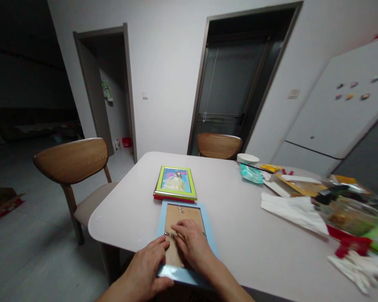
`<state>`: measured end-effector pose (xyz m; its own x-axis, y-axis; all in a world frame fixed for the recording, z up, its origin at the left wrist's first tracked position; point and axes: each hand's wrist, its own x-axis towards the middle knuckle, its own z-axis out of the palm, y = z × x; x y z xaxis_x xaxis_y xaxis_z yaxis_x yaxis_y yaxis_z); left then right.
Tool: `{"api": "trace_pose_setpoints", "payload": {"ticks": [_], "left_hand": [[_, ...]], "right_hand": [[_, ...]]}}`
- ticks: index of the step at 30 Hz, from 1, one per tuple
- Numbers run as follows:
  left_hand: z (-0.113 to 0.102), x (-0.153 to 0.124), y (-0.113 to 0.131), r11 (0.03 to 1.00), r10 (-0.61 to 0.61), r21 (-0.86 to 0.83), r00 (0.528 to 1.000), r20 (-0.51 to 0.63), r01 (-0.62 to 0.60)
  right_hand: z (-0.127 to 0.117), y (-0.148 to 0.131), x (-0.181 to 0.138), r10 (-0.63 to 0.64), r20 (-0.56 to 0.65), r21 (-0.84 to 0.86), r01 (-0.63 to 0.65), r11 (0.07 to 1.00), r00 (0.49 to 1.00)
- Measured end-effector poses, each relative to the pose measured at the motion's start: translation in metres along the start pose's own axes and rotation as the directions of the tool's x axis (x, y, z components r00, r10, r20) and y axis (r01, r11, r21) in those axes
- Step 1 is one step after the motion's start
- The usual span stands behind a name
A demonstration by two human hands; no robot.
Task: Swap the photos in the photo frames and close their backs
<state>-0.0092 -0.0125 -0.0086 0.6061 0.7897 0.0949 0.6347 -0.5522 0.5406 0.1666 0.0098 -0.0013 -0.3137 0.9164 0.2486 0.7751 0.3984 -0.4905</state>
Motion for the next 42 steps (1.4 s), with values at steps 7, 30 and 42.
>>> {"api": "trace_pose_setpoints", "payload": {"ticks": [7, 30, 42], "left_hand": [[-0.001, 0.000, 0.001, 1.000, 0.020, -0.006, 1.000, -0.011, -0.020], [-0.004, 0.003, 0.013, 0.998, -0.010, 0.065, 1.000, 0.022, 0.008], [0.012, 0.017, 0.025, 0.976, 0.198, -0.100, 0.979, 0.057, -0.192]], "right_hand": [[-0.022, -0.003, -0.038, -0.023, 0.174, 0.051, 0.014, 0.999, 0.984], [-0.015, -0.002, -0.056, -0.056, 0.064, 0.055, 0.052, 0.997, 0.996], [-0.032, 0.043, -0.064, 0.762, -0.251, 0.818, -0.289, 0.496, 0.598]]}}
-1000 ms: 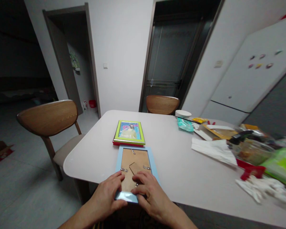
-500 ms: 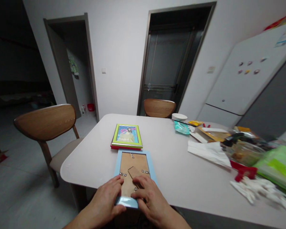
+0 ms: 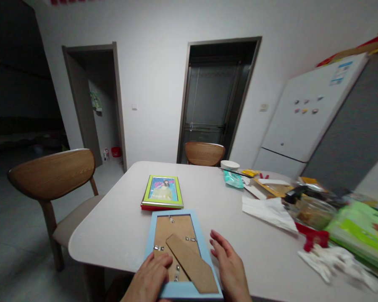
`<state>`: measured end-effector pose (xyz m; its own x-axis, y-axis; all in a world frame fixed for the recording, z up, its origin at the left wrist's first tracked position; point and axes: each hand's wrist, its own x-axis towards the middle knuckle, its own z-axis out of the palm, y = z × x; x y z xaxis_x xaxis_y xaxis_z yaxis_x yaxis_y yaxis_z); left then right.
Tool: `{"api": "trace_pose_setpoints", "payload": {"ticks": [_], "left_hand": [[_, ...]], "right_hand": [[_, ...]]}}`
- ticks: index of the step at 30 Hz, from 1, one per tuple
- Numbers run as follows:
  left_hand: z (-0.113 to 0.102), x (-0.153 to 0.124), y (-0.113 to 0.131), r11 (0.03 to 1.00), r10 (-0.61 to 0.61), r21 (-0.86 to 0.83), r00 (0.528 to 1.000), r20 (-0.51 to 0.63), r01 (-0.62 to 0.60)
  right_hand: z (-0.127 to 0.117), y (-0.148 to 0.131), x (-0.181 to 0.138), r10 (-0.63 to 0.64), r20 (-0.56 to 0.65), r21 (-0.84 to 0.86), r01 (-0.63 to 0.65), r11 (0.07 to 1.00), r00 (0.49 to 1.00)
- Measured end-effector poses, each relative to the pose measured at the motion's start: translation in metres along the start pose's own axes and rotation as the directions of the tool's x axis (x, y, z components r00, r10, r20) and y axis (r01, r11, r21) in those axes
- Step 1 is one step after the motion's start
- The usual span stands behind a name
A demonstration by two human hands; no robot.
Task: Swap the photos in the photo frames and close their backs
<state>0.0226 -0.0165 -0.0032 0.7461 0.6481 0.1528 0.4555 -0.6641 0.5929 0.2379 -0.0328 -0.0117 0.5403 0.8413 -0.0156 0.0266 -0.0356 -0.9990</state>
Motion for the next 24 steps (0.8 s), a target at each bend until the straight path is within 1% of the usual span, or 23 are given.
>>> {"api": "trace_pose_setpoints", "payload": {"ticks": [1, 2, 3, 5, 6, 7, 9, 12, 15, 17, 19, 20, 22, 24], "left_hand": [[-0.003, -0.001, 0.004, 0.998, 0.007, -0.054, 0.997, -0.076, -0.012], [-0.005, -0.003, 0.009, 0.992, 0.007, -0.125, 0.988, -0.157, -0.026], [-0.006, -0.003, 0.015, 0.977, -0.005, -0.211, 0.974, -0.225, -0.043], [-0.005, -0.002, 0.027, 0.910, -0.051, -0.406, 0.953, -0.297, -0.078], [-0.004, 0.000, 0.033, 0.862, -0.073, -0.498, 0.950, -0.305, -0.093], [-0.002, 0.003, 0.038, 0.809, -0.090, -0.577, 0.949, -0.304, -0.108], [0.002, 0.010, 0.046, 0.698, -0.097, -0.697, 0.942, -0.321, -0.165], [0.004, 0.022, 0.055, 0.552, -0.100, -0.782, 0.908, -0.406, -0.288], [0.005, 0.034, 0.062, 0.483, -0.063, -0.798, 0.894, -0.443, -0.361], [0.005, 0.040, 0.067, 0.439, -0.050, -0.818, 0.898, -0.436, -0.373], [0.002, 0.043, 0.070, 0.385, -0.090, -0.852, 0.904, -0.417, -0.355], [-0.001, 0.045, 0.071, 0.359, -0.117, -0.867, 0.904, -0.410, -0.347], [-0.009, 0.047, 0.069, 0.336, -0.168, -0.881, 0.899, -0.404, -0.333], [-0.013, 0.051, 0.063, 0.359, -0.199, -0.885, 0.902, -0.383, -0.296]], "right_hand": [[0.001, 0.000, -0.005, 0.069, 0.022, 0.106, -0.071, 0.992, 0.997], [0.004, -0.001, -0.011, 0.113, 0.093, 0.192, -0.129, 0.973, 0.989], [0.010, 0.000, -0.018, 0.134, 0.190, 0.252, -0.180, 0.951, 0.973], [0.026, 0.000, -0.032, 0.145, 0.371, 0.317, -0.271, 0.909, 0.917], [0.034, 0.000, -0.038, 0.152, 0.410, 0.349, -0.309, 0.885, 0.899], [0.041, -0.001, -0.042, 0.162, 0.429, 0.383, -0.342, 0.858, 0.888], [0.050, -0.005, -0.044, 0.175, 0.417, 0.478, -0.379, 0.793, 0.892], [0.047, -0.013, -0.039, 0.173, 0.390, 0.619, -0.397, 0.678, 0.904], [0.037, -0.019, -0.032, 0.193, 0.390, 0.694, -0.426, 0.580, 0.900], [0.031, -0.021, -0.029, 0.222, 0.403, 0.704, -0.456, 0.544, 0.888], [0.025, -0.023, -0.027, 0.250, 0.399, 0.691, -0.468, 0.551, 0.882], [0.021, -0.024, -0.025, 0.253, 0.381, 0.677, -0.455, 0.579, 0.889], [0.008, -0.026, -0.018, 0.237, 0.317, 0.634, -0.391, 0.667, 0.918], [-0.011, -0.030, -0.008, 0.214, 0.260, 0.542, -0.326, 0.775, 0.941]]}}
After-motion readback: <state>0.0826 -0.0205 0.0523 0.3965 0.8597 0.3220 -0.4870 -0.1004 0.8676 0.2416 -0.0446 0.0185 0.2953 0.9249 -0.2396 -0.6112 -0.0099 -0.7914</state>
